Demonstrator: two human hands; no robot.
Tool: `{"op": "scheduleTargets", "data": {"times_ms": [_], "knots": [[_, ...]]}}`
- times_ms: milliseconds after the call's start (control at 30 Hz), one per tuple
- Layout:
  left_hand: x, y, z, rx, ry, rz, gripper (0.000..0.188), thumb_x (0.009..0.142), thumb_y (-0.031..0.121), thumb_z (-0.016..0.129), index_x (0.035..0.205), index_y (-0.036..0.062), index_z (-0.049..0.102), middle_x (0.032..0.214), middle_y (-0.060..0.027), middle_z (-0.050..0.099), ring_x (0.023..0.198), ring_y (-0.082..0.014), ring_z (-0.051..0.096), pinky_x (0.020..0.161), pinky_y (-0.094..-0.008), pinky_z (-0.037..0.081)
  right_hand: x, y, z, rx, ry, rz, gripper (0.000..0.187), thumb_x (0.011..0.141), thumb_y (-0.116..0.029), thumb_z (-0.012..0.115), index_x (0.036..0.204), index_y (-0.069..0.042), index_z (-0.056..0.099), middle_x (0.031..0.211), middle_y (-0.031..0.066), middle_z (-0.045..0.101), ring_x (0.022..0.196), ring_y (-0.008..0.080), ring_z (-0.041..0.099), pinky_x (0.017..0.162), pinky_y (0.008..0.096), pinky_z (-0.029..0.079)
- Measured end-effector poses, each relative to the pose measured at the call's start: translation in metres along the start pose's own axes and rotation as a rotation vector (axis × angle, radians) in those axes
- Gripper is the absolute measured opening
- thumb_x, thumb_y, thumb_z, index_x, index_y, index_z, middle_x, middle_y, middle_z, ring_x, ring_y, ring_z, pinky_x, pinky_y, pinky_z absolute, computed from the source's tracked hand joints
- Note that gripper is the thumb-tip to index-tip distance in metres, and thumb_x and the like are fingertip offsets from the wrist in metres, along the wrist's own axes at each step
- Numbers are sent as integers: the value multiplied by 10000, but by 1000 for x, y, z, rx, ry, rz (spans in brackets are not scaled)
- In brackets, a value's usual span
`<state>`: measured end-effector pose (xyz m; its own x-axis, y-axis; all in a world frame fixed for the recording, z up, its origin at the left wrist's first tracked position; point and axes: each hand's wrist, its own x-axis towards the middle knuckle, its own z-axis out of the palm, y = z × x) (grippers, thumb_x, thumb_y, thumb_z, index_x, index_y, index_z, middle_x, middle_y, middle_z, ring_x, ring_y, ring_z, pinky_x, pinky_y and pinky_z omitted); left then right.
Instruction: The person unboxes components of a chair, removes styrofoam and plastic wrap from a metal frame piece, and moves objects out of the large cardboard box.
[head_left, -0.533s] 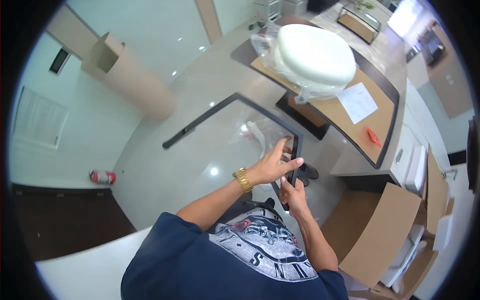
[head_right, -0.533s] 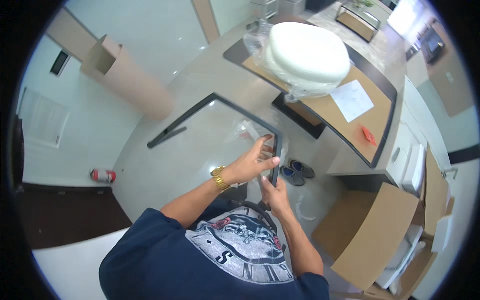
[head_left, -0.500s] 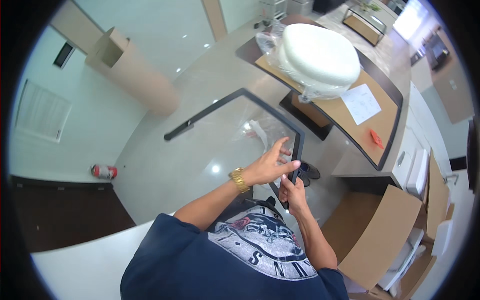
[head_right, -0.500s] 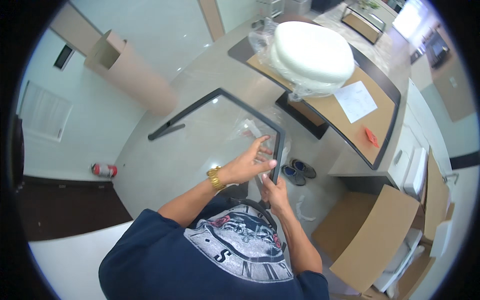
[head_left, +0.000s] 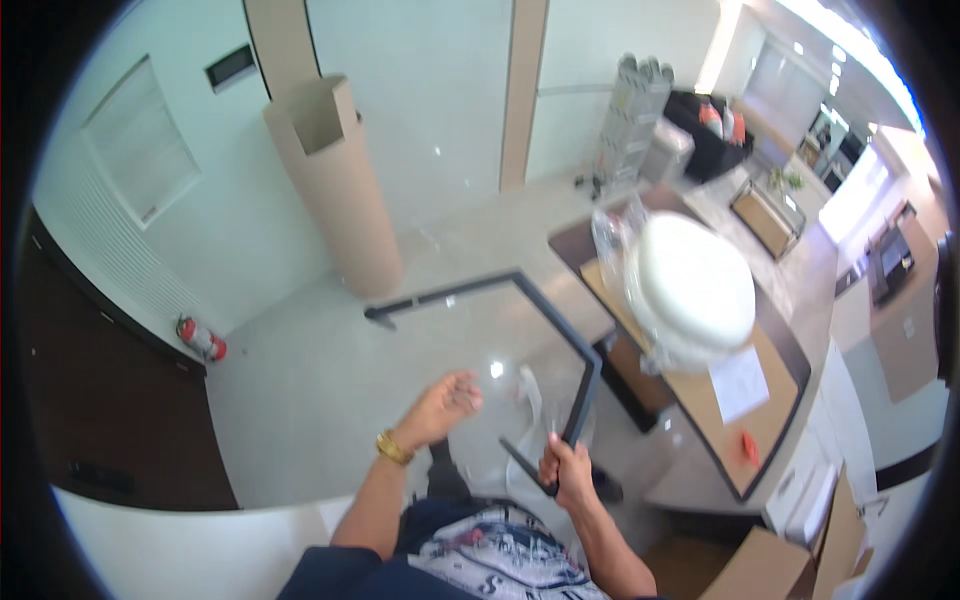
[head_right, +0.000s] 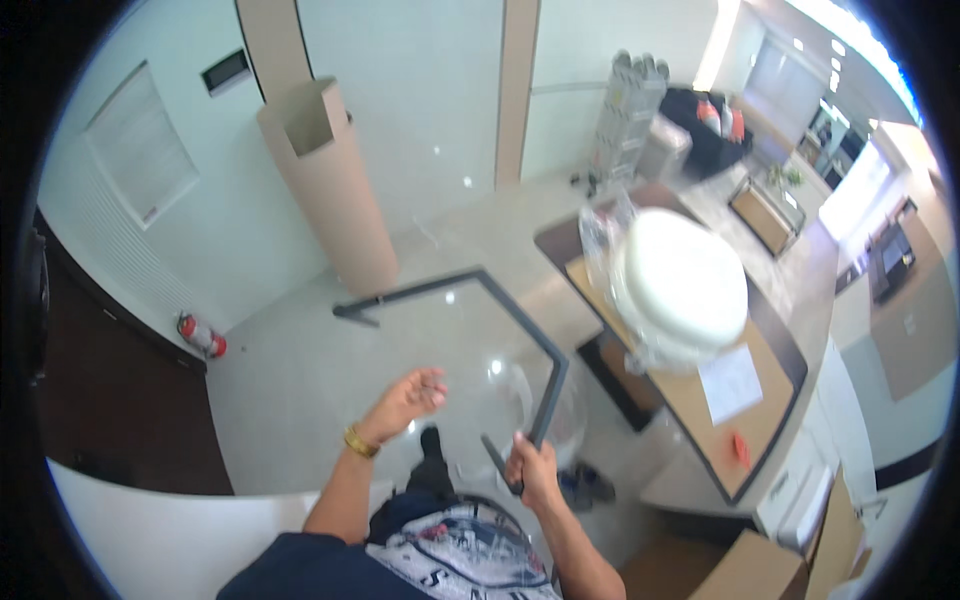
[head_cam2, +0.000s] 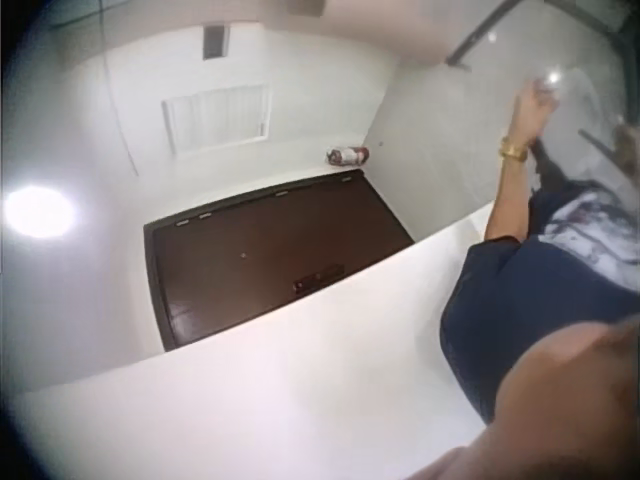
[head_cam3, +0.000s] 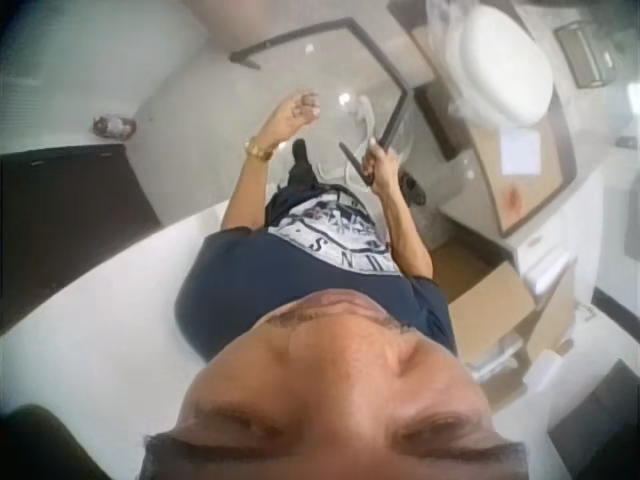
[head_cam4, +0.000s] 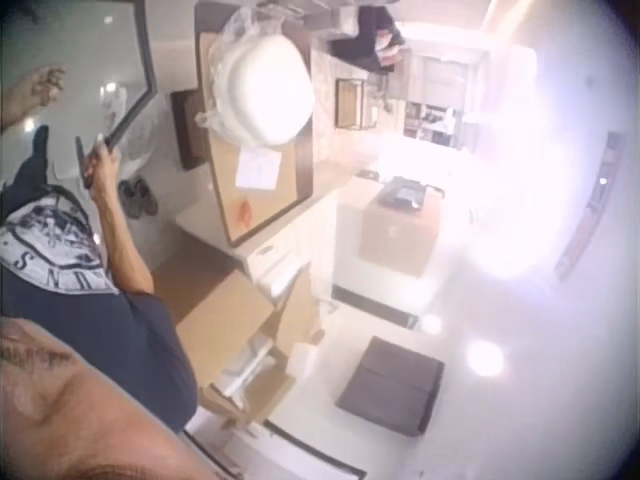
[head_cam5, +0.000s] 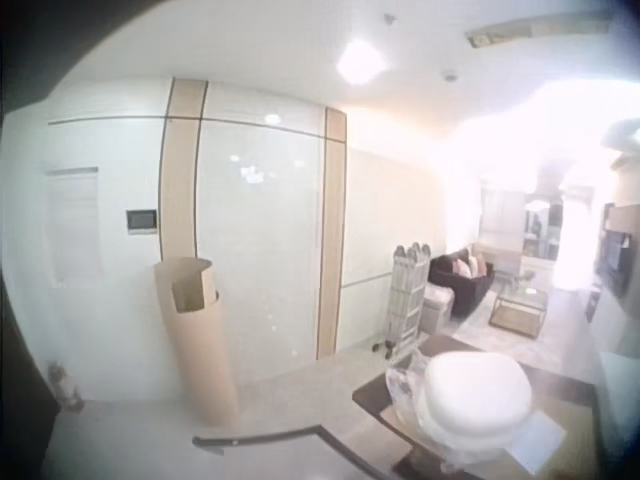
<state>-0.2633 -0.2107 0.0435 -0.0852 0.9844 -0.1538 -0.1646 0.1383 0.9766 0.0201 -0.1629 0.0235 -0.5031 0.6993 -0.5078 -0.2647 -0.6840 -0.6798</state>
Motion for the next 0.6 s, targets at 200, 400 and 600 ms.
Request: {"op": "scheduleTargets", "data": {"times_ms": [200,400,600], "knots": [[89,45,-79,135,-21,85,597,948,205,744,1444,22,467,1230,-93,623,1069,-157,619,947,-323,522,95,-27,96,-13,96,4,322,1006,-220,609,749,-136,434,556,-10,371,446,139,402,430,308,336],[116,78,-182,194,-4,-58,569,953,152,729,1441,22,466,1216,-72,606,1037,-116,599,926,-279,513,193,-51,165,178,53,71,239,1022,-248,601,861,-151,453,595,-40,392,479,100,408,451,281,343],[167,99,-234,169,83,-95,573,950,162,732,1436,19,466,1215,-96,624,1061,-128,602,924,-288,512,261,-107,184,401,52,105,369,1080,-301,497,735,-175,457,568,-73,385,458,47,389,444,245,353]]}}
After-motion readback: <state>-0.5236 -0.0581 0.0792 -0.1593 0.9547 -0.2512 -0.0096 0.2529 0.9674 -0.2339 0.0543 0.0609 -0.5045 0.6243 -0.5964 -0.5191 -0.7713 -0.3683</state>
